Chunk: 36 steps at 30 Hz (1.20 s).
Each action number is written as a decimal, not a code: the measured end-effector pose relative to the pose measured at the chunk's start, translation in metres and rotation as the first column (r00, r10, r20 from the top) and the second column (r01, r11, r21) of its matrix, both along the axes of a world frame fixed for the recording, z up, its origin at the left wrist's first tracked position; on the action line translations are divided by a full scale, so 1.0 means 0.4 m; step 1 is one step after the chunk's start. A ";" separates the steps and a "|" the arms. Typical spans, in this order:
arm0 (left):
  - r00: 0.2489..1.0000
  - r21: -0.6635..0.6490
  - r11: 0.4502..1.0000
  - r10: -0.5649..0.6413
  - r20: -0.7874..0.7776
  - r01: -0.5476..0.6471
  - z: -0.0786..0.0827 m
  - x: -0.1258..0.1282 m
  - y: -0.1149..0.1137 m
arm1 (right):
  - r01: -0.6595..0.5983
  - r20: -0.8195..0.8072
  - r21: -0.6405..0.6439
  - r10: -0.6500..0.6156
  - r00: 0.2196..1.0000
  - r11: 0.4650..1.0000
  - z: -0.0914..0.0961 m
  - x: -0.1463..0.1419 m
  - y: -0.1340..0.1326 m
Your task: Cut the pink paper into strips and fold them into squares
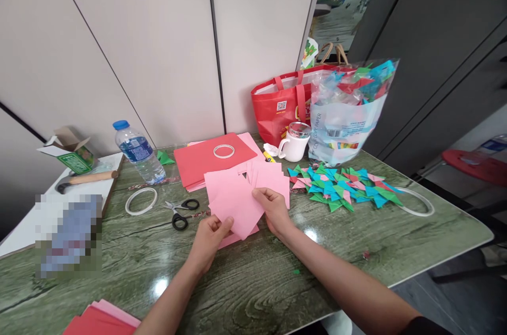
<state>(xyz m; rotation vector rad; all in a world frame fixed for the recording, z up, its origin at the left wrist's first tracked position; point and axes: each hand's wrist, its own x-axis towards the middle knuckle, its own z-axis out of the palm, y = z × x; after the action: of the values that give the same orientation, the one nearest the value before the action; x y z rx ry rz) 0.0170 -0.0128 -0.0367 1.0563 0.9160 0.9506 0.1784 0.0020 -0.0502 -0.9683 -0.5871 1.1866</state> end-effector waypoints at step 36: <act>0.985 -0.229 0.960 -0.172 -0.023 0.163 -0.002 0.025 -0.029 | 0.091 -0.069 -0.024 -0.093 0.993 0.996 -0.006 -0.009 0.006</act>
<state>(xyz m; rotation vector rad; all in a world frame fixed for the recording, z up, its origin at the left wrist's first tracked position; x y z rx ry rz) 0.0270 -0.0246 -0.0376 0.9449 0.9305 0.6678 0.1748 0.0043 -0.0528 -0.9572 -0.4704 1.1413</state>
